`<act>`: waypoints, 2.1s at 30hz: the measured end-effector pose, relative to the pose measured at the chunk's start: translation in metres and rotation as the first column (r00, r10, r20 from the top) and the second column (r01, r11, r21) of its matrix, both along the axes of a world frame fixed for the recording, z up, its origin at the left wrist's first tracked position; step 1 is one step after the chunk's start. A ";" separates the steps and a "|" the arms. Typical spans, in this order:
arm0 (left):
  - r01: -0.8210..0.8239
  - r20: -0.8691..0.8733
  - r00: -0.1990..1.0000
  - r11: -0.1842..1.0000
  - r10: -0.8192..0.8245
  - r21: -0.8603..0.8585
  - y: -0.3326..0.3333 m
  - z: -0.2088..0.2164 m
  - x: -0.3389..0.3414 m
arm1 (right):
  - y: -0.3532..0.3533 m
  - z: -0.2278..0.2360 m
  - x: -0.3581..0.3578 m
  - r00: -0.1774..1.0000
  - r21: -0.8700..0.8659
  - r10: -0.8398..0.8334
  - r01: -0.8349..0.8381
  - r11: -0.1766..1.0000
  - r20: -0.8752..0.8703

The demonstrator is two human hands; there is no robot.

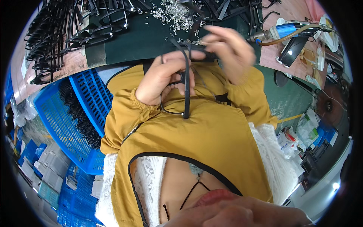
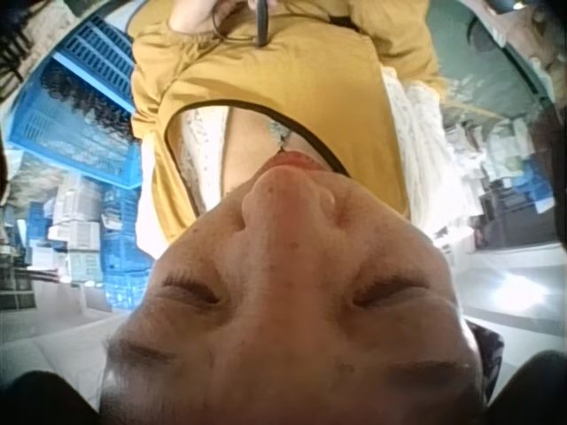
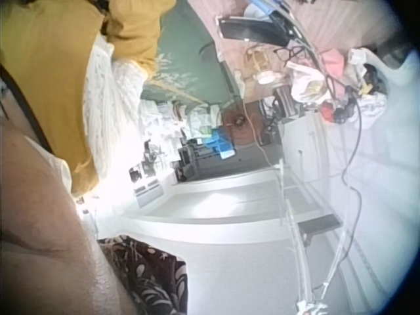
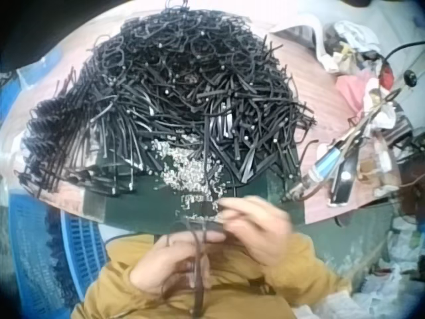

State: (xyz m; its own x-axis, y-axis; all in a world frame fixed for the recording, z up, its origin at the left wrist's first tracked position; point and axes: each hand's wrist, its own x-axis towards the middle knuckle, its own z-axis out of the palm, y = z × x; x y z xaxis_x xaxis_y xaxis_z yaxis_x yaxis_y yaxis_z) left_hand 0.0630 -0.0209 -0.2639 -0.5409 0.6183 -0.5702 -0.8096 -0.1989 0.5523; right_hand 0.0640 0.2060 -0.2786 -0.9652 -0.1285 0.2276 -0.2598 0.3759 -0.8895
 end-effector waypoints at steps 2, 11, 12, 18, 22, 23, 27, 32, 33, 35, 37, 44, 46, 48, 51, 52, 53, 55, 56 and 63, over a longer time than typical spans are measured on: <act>-0.074 -0.148 0.986 0.997 0.077 0.028 0.002 0.000 -0.004 | 0.031 0.015 0.001 0.854 -0.311 -0.299 0.172 0.935 -0.425; -0.218 -0.138 0.966 0.976 0.220 0.028 0.004 -0.006 -0.003 | 0.115 -0.016 -0.063 0.811 -0.534 -0.555 0.391 0.749 -0.185; -0.318 -0.108 0.939 0.944 0.326 0.085 -0.003 -0.006 0.000 | 0.105 -0.018 -0.069 0.894 -0.636 -0.432 0.267 0.724 -0.116; -0.319 0.113 0.945 0.937 0.306 0.138 -0.004 -0.024 0.030 | 0.038 -0.003 -0.095 0.997 -0.915 0.069 -0.062 0.398 -0.038; -0.313 0.181 0.942 0.934 0.283 0.172 0.004 -0.028 0.038 | 0.011 -0.003 -0.103 0.995 -0.891 -0.094 0.014 0.454 -0.032; -0.312 0.186 0.942 0.932 0.279 0.184 0.005 -0.028 0.039 | 0.009 -0.003 -0.104 0.996 -0.877 -0.065 -0.023 0.480 -0.061; -0.266 0.267 0.942 0.939 0.204 0.218 0.012 -0.024 0.044 | 0.012 0.002 -0.096 0.989 -0.866 -0.067 -0.080 0.493 -0.129; -0.167 0.440 0.895 0.969 0.072 0.182 0.023 -0.024 0.048 | 0.014 -0.002 -0.061 0.992 -0.858 0.071 -0.126 0.498 -0.105; -0.168 0.430 0.899 0.972 0.082 0.165 0.025 -0.025 0.048 | 0.014 -0.004 -0.055 0.988 -0.868 0.108 -0.146 0.474 -0.107; -0.190 0.390 0.915 0.962 0.103 0.193 0.028 -0.026 0.048 | 0.012 -0.003 -0.042 0.981 -0.861 0.120 -0.190 0.471 -0.150; -0.202 0.416 0.901 0.968 0.123 0.149 0.030 -0.027 0.047 | 0.006 -0.001 -0.031 0.972 -0.894 0.113 -0.232 0.383 -0.204; -0.254 0.463 0.874 0.952 0.148 0.174 0.029 -0.029 0.047 | -0.009 0.009 -0.026 0.957 -0.780 0.182 -0.291 0.554 -0.227; -0.239 0.423 0.892 0.960 0.157 0.147 0.029 -0.027 0.047 | -0.004 0.011 -0.037 0.979 -0.733 0.031 -0.171 0.658 -0.200; -0.218 0.411 0.898 0.971 0.158 0.102 0.029 -0.024 0.046 | 0.000 0.012 -0.044 0.992 -0.745 -0.056 -0.046 0.666 -0.110; -0.213 0.412 0.898 0.972 0.155 0.098 0.030 -0.021 0.044 | 0.000 0.013 -0.038 0.989 -0.829 0.024 -0.134 0.543 -0.144; -0.216 0.409 0.899 0.970 0.155 0.109 0.030 -0.021 0.043 | -0.001 0.014 -0.033 0.978 -0.858 0.070 -0.207 0.471 -0.197; -0.218 0.404 0.901 0.970 0.157 0.110 0.030 -0.021 0.043 | -0.004 0.011 -0.030 0.961 -0.861 0.138 -0.275 0.428 -0.239; -0.220 0.396 0.905 0.968 0.155 0.124 0.030 -0.021 0.043 | -0.006 0.009 -0.027 0.966 -0.853 0.151 -0.258 0.454 -0.211; -0.215 0.389 0.909 0.968 0.151 0.127 0.029 -0.021 0.043 | -0.006 0.007 -0.026 0.954 -0.833 0.193 -0.295 0.469 -0.229; -0.255 0.382 0.903 0.960 0.195 0.113 0.025 -0.018 0.043 | 0.003 0.005 -0.032 0.968 -0.933 0.199 -0.208 0.294 -0.153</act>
State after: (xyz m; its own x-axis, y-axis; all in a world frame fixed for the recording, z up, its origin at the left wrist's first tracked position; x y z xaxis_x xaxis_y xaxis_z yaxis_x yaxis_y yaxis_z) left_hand 0.1059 0.0042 -0.2821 -0.4495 0.6022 -0.6597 -0.8712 -0.4588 0.1748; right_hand 0.0321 0.2088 -0.2737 -0.9397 -0.0169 0.3415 -0.2046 -0.7724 -0.6013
